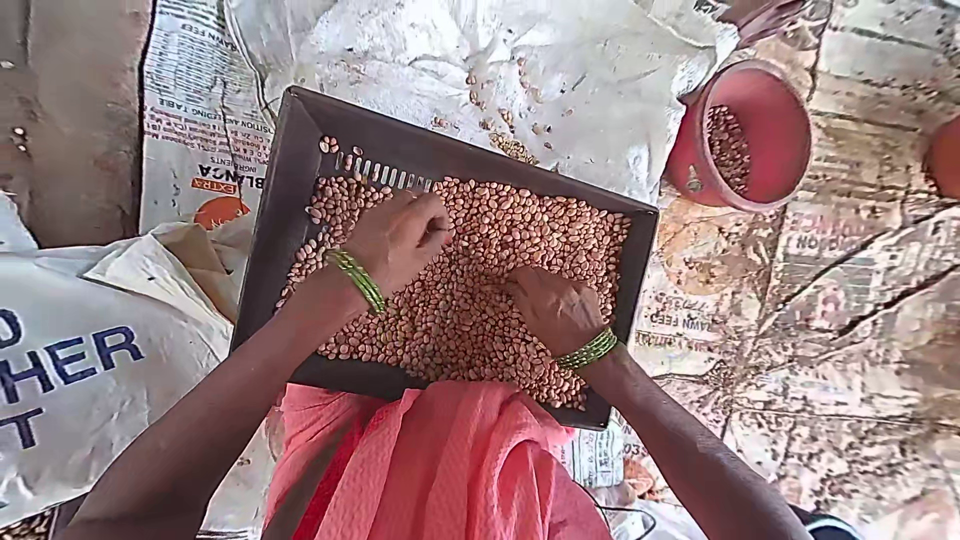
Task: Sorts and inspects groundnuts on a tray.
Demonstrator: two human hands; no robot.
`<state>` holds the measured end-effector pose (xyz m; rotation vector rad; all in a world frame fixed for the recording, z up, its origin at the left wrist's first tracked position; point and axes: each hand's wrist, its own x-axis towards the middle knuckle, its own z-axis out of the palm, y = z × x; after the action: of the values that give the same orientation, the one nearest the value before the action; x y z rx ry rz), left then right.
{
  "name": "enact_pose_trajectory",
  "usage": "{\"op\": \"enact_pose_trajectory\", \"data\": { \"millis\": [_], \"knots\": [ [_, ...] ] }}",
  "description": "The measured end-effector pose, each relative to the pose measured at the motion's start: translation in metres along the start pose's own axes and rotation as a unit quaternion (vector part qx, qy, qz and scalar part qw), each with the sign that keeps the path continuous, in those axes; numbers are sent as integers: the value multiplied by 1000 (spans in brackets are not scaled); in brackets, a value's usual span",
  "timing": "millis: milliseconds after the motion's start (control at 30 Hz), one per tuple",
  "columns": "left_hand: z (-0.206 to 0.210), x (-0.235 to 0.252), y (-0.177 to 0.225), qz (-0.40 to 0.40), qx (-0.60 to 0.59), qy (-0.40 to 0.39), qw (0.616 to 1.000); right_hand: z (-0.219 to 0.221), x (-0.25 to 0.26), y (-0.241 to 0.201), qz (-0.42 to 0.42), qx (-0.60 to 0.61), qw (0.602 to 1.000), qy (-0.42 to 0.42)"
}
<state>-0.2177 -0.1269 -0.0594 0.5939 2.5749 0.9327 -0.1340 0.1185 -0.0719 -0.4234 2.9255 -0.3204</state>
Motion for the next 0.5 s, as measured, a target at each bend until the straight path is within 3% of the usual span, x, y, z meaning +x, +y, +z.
{"op": "enact_pose_trajectory", "data": {
  "millis": [100, 133, 233, 267, 333, 400, 433, 467, 500],
  "knots": [
    [21, 16, 23, 52, -26, -43, 997, -18, -5, 12, 81, 244, 966, -13],
    [28, 22, 28, 59, -27, -68, 996, -25, -10, 19, 115, 370, 922, -24],
    [46, 36, 38, 82, 24, -109, 990, -44, -25, 35, 159, 706, 687, -72],
    [50, 39, 42, 77, 54, -123, 988, -46, -29, 41, 144, 757, 632, -84],
    [54, 42, 49, 55, 100, -138, 984, -45, -32, 48, 115, 805, 575, -92],
    [56, 46, 56, 46, 137, -147, 979, -44, -28, 50, 136, 799, 582, -66],
    [58, 46, 59, 46, 152, -151, 976, -43, -25, 48, 170, 771, 613, -37],
    [58, 46, 59, 47, 161, -152, 974, -43, -19, 46, 204, 714, 670, 0],
    [58, 45, 58, 42, 161, -153, 974, -41, -12, 47, 215, 612, 761, 29]
  ]
}}
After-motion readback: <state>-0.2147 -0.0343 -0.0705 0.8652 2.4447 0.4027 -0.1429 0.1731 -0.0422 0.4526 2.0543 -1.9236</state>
